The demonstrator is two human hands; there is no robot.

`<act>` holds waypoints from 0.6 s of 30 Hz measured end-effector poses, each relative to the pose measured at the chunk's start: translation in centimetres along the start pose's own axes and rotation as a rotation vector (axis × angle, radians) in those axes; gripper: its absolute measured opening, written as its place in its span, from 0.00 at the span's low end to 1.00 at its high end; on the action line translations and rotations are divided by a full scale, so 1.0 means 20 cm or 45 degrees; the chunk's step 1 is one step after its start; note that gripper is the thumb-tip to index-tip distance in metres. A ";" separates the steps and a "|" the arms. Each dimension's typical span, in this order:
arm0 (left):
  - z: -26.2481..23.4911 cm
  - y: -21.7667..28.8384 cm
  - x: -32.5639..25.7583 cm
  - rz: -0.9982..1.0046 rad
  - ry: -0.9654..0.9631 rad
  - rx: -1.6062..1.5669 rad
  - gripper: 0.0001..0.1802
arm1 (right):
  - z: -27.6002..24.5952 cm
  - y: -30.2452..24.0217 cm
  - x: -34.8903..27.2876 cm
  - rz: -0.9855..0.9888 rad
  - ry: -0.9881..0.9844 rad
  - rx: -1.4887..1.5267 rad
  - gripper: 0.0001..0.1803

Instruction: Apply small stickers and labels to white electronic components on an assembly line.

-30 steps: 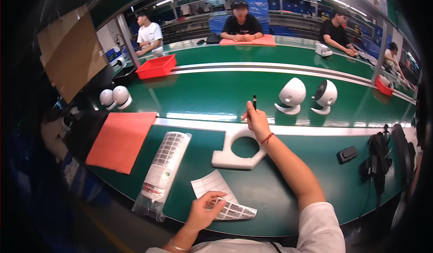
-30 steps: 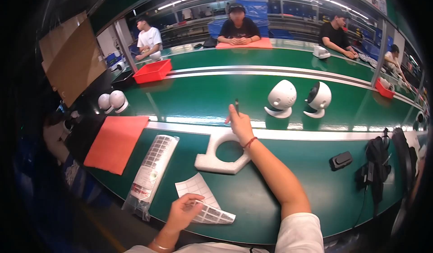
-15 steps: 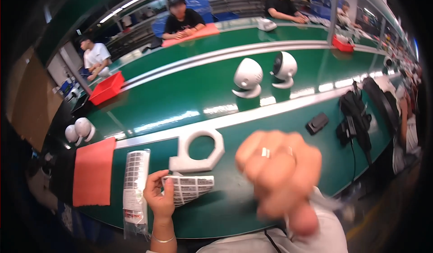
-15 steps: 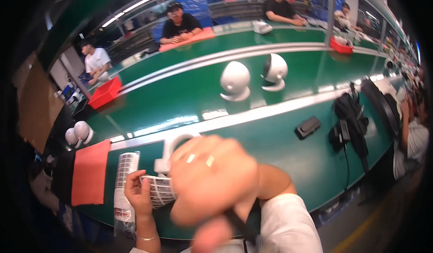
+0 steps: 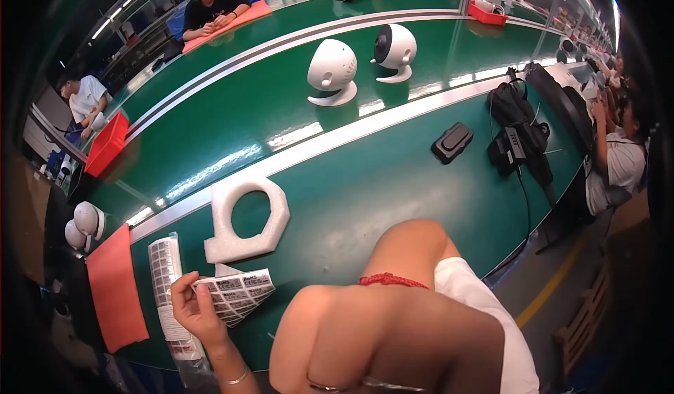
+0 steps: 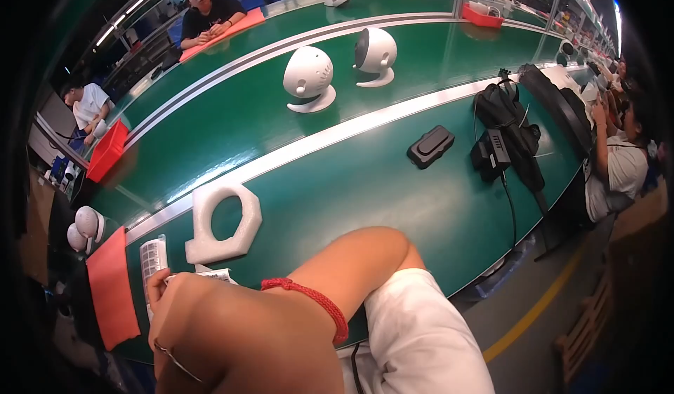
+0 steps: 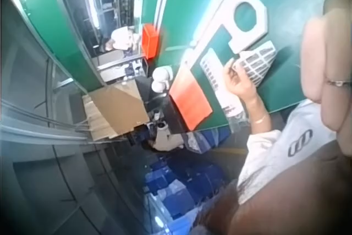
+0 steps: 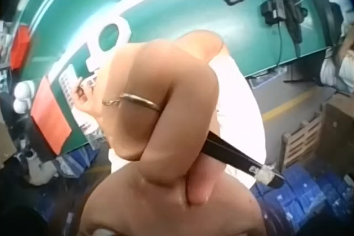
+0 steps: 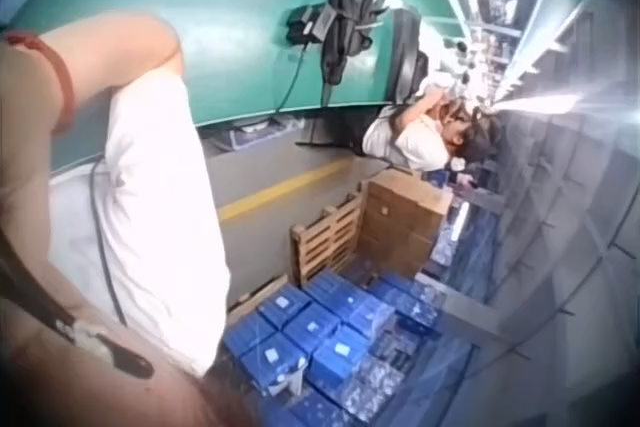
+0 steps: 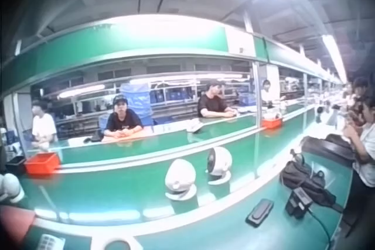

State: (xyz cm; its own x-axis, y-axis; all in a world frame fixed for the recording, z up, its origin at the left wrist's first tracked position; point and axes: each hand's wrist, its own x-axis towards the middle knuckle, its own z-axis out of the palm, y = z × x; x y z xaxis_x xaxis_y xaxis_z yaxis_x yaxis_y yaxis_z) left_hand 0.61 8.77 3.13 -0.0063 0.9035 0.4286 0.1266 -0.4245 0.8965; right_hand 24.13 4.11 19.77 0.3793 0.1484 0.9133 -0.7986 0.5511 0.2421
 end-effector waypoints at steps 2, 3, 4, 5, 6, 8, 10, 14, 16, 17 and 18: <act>0.00 -0.01 -0.01 -0.006 0.006 0.023 0.11 | -0.03 0.01 -0.01 0.069 0.012 -0.239 0.12; -0.01 -0.02 -0.01 -0.004 0.003 0.038 0.11 | -0.05 0.02 -0.02 0.103 0.013 -0.365 0.12; -0.08 -0.03 -0.03 -0.003 0.037 0.082 0.11 | -0.08 0.06 -0.04 0.144 0.024 -0.445 0.13; -0.08 -0.06 -0.03 0.006 0.033 0.084 0.11 | -0.10 0.03 -0.03 0.173 0.010 -0.615 0.15; -0.08 -0.06 -0.03 -0.039 0.034 0.035 0.11 | -0.13 0.00 -0.02 0.200 -0.002 -0.786 0.16; -0.08 -0.15 -0.01 0.007 0.055 0.045 0.10 | -0.15 -0.06 0.02 0.121 -0.056 -1.029 0.16; -0.15 -0.23 -0.01 -0.076 0.100 -0.105 0.10 | -0.16 -0.09 0.03 0.099 -0.065 -1.021 0.16; -0.08 0.02 -0.01 -0.060 0.006 -0.047 0.15 | -0.20 -0.12 0.04 0.023 -0.083 -1.010 0.12; -0.09 -0.01 0.02 0.092 -0.120 0.087 0.16 | -0.17 -0.16 0.08 -0.035 -0.053 -0.951 0.10; -0.07 -0.05 0.05 0.234 -0.061 0.177 0.13 | -0.15 -0.20 0.09 -0.089 -0.021 -0.894 0.08; -0.06 -0.07 0.04 0.237 -0.076 0.155 0.13 | -0.16 -0.29 0.13 0.012 -0.140 -0.969 0.09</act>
State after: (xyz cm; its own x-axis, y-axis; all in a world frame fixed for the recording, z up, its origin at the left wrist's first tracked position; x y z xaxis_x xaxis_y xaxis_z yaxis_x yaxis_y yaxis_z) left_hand -0.69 9.99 2.34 0.0868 0.8139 0.5745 0.2389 -0.5768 0.7812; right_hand 31.24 3.86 19.69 0.2938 0.0951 0.9511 -0.2444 0.9694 -0.0214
